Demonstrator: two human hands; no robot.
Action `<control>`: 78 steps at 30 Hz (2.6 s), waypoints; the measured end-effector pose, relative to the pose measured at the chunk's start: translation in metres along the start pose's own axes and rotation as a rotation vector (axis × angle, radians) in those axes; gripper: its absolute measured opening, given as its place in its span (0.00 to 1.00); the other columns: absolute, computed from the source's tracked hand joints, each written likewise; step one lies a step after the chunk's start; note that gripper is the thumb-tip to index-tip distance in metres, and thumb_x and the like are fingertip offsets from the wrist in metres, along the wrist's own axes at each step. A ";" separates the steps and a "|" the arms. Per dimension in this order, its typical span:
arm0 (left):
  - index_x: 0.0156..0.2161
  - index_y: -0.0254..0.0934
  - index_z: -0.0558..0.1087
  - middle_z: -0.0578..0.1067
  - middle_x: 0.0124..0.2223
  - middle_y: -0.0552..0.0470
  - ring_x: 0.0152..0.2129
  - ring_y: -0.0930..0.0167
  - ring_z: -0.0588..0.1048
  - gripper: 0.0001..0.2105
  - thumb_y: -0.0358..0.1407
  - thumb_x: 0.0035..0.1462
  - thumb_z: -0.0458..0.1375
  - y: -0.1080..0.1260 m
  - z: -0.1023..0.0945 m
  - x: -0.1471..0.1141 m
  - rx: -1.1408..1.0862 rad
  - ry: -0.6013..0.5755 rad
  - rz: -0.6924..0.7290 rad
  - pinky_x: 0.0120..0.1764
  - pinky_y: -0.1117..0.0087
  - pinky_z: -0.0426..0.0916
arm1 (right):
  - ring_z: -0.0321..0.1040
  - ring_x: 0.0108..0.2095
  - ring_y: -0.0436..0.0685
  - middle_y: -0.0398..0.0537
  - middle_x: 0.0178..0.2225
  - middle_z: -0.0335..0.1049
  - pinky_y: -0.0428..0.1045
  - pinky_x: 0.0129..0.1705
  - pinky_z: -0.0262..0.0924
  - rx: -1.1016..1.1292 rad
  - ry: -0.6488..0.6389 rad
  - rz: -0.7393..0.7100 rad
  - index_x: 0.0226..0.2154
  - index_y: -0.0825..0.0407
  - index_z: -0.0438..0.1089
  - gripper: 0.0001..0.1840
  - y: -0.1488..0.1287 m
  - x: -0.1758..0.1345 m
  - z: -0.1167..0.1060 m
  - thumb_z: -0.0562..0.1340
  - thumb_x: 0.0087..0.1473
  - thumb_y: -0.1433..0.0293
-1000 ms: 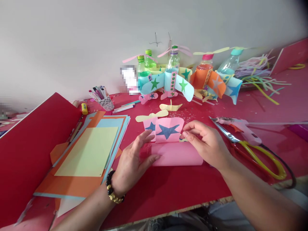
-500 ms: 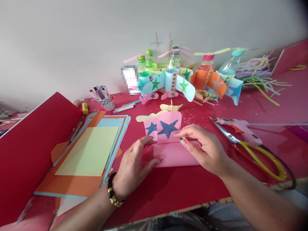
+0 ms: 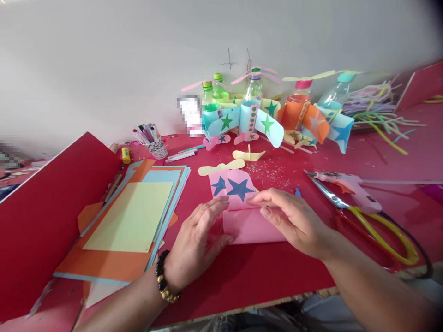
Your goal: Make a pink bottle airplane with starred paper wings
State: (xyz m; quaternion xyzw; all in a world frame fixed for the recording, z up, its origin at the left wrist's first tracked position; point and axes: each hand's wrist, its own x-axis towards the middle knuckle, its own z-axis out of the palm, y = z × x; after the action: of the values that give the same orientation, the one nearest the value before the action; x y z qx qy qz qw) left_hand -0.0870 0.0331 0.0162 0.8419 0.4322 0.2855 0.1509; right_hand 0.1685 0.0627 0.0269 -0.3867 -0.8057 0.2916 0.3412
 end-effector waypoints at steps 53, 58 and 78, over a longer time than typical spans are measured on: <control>0.67 0.38 0.51 0.69 0.60 0.45 0.49 0.63 0.66 0.26 0.34 0.68 0.53 0.003 -0.004 0.002 -0.011 -0.098 0.081 0.48 0.64 0.68 | 0.74 0.52 0.59 0.53 0.49 0.77 0.51 0.50 0.69 0.062 -0.118 0.084 0.51 0.48 0.60 0.12 -0.004 0.000 -0.003 0.53 0.67 0.63; 0.67 0.38 0.52 0.69 0.59 0.45 0.49 0.64 0.66 0.26 0.34 0.67 0.53 0.003 -0.003 0.001 -0.024 -0.102 0.074 0.48 0.64 0.68 | 0.75 0.51 0.58 0.51 0.49 0.78 0.49 0.48 0.69 0.066 -0.109 0.094 0.50 0.47 0.60 0.11 -0.005 0.001 -0.002 0.53 0.67 0.62; 0.67 0.39 0.52 0.70 0.59 0.45 0.50 0.64 0.69 0.28 0.40 0.67 0.56 0.001 -0.008 0.001 -0.009 -0.121 0.018 0.50 0.63 0.69 | 0.72 0.54 0.60 0.50 0.51 0.75 0.53 0.54 0.66 0.099 0.294 0.111 0.51 0.46 0.66 0.15 -0.001 -0.009 -0.013 0.57 0.65 0.60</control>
State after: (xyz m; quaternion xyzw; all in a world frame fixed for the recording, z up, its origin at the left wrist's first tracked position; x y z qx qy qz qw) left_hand -0.0902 0.0336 0.0236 0.8607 0.4135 0.2376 0.1780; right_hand 0.1827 0.0572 0.0325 -0.4519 -0.7091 0.2896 0.4574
